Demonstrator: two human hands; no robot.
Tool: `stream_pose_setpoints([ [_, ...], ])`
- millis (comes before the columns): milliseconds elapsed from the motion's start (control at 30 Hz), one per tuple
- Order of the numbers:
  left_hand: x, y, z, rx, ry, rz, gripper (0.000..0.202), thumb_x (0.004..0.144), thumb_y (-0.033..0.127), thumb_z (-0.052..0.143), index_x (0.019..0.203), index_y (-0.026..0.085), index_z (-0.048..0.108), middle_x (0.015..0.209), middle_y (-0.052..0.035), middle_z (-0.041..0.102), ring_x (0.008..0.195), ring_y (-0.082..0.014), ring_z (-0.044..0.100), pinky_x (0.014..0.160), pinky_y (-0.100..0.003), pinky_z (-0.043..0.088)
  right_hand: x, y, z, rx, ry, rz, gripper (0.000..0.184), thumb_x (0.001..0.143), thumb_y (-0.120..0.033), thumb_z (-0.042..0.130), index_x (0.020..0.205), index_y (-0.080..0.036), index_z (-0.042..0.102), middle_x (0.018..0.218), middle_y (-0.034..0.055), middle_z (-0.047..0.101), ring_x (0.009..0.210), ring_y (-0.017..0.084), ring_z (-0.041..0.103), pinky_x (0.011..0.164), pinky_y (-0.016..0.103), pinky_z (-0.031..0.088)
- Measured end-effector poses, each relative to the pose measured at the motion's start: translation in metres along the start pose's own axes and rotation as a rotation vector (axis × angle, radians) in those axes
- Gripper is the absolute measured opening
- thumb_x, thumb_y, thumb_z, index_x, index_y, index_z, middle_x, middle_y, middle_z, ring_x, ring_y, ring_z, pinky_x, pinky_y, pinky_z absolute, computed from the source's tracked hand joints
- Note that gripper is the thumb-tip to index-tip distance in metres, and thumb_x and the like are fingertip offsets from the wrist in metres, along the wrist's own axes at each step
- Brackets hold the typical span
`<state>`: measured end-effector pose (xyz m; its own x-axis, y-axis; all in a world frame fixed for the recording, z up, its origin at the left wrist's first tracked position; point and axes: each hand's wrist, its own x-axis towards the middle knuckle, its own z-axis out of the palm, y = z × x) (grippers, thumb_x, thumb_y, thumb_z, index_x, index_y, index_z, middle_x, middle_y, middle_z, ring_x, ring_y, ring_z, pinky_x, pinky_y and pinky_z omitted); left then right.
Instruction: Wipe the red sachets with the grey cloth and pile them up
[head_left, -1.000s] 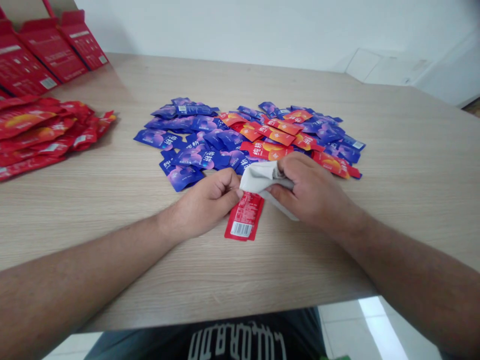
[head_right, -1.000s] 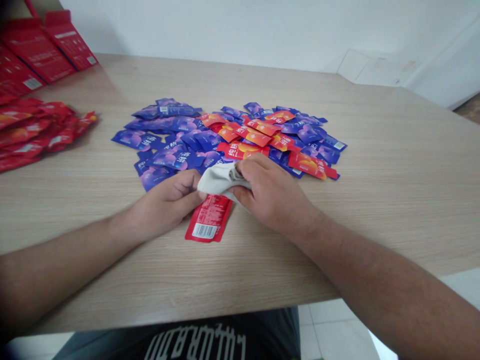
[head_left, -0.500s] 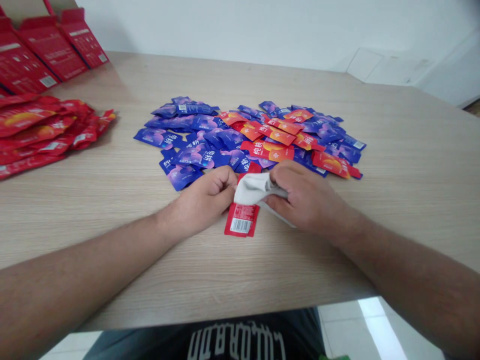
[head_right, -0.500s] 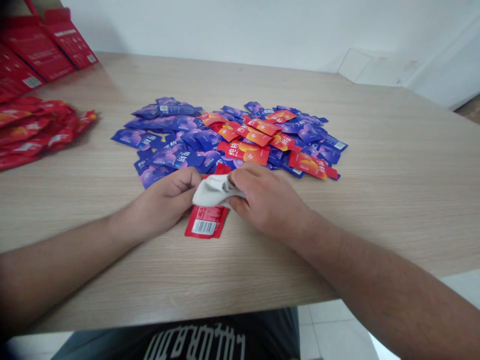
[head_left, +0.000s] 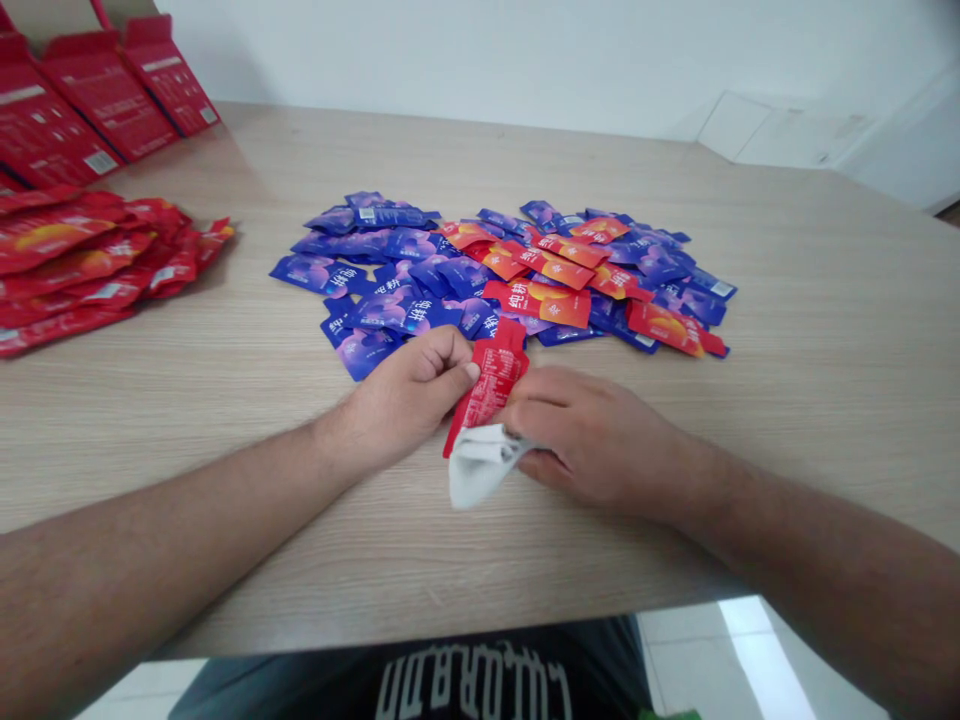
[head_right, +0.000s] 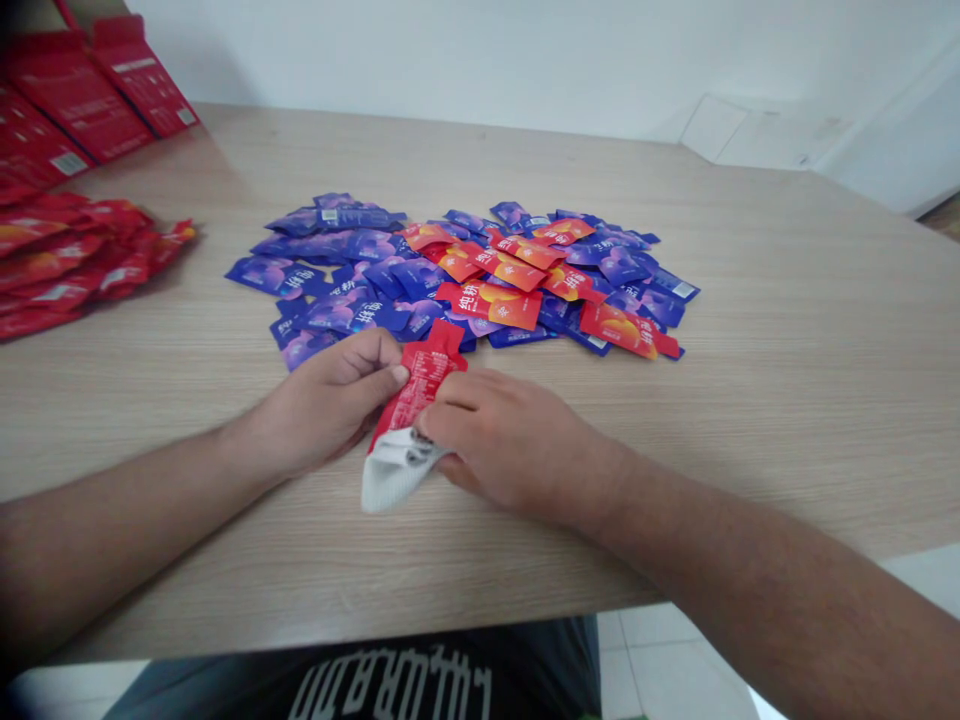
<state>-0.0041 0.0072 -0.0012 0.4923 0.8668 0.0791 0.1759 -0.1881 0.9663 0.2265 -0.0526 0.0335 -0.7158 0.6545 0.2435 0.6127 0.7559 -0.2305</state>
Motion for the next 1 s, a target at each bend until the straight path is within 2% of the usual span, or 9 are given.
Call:
stream_pose_setpoints([
  [67,0.000,0.000,0.000,-0.008,-0.002,0.004,0.017,0.098,0.033,0.060,0.088,0.020,0.055,0.072,0.0023,0.058,0.059,-0.0118,0.049,0.055,-0.025,0.039,-0.001,-0.002,-0.001,-0.011,-0.011,-0.011,0.003,0.097,-0.019,0.064,0.100,-0.019,0.065,0.105,0.0083,0.069,0.097,0.025,0.064,0.085,0.037,0.050],
  [233,0.000,-0.002,0.000,-0.043,0.004,-0.052,0.020,0.098,0.037,0.064,0.089,0.021,0.056,0.067,0.0040,0.055,0.054,-0.0110,0.045,0.050,-0.025,0.034,0.000,0.012,-0.004,-0.073,0.158,0.211,0.009,0.097,-0.025,0.066,0.100,-0.018,0.061,0.105,0.0102,0.067,0.096,0.026,0.063,0.082,0.038,0.049],
  [300,0.000,-0.004,0.001,-0.081,0.029,-0.060,0.019,0.097,0.036,0.065,0.088,0.021,0.056,0.070,0.0028,0.057,0.057,-0.0116,0.049,0.051,-0.025,0.035,0.000,0.011,-0.003,-0.061,0.139,0.195,0.008,0.097,-0.025,0.067,0.099,-0.019,0.061,0.105,0.0098,0.067,0.096,0.026,0.063,0.083,0.038,0.050],
  [467,-0.001,-0.003,0.002,-0.128,0.070,-0.052,0.018,0.097,0.033,0.064,0.088,0.021,0.054,0.072,0.0024,0.058,0.058,-0.0116,0.049,0.053,-0.025,0.036,-0.001,-0.002,-0.001,-0.002,-0.042,-0.048,0.005,0.095,-0.017,0.066,0.099,-0.020,0.064,0.107,0.0075,0.070,0.099,0.024,0.064,0.088,0.036,0.050],
  [533,-0.001,-0.001,0.001,-0.089,0.029,-0.041,0.018,0.097,0.034,0.064,0.087,0.021,0.055,0.071,0.0026,0.057,0.058,-0.0113,0.048,0.053,-0.025,0.036,-0.001,0.002,-0.004,-0.024,-0.004,-0.004,0.004,0.096,-0.019,0.066,0.099,-0.020,0.063,0.106,0.0076,0.069,0.097,0.024,0.064,0.085,0.036,0.049],
  [700,0.000,0.003,-0.001,-0.027,-0.032,-0.059,0.022,0.097,0.036,0.066,0.085,0.021,0.054,0.066,0.0043,0.054,0.055,-0.0104,0.045,0.051,-0.024,0.034,0.000,0.020,-0.007,-0.095,0.218,0.257,0.013,0.098,-0.029,0.068,0.097,-0.021,0.058,0.103,0.0090,0.066,0.093,0.026,0.062,0.078,0.036,0.046],
  [733,0.000,0.003,-0.001,-0.026,-0.031,-0.063,0.021,0.097,0.036,0.065,0.086,0.021,0.054,0.066,0.0042,0.055,0.055,-0.0105,0.045,0.051,-0.024,0.034,0.000,0.019,-0.006,-0.088,0.210,0.253,0.013,0.097,-0.029,0.068,0.096,-0.021,0.058,0.103,0.0090,0.066,0.093,0.026,0.062,0.078,0.036,0.046],
  [900,-0.001,0.003,0.000,-0.033,-0.006,-0.037,0.017,0.098,0.034,0.062,0.089,0.021,0.056,0.068,0.0034,0.056,0.056,-0.0114,0.046,0.052,-0.025,0.036,0.000,0.007,-0.004,-0.029,0.002,0.044,0.007,0.095,-0.020,0.067,0.096,-0.022,0.060,0.103,0.0070,0.067,0.094,0.023,0.061,0.083,0.035,0.047],
  [1000,-0.002,0.007,0.001,-0.014,-0.020,-0.040,0.020,0.098,0.035,0.063,0.086,0.021,0.054,0.066,0.0041,0.054,0.055,-0.0111,0.044,0.052,-0.025,0.034,0.000,0.013,-0.006,-0.073,0.115,0.155,0.009,0.097,-0.024,0.067,0.096,-0.021,0.059,0.102,0.0079,0.067,0.092,0.023,0.060,0.080,0.035,0.046],
])
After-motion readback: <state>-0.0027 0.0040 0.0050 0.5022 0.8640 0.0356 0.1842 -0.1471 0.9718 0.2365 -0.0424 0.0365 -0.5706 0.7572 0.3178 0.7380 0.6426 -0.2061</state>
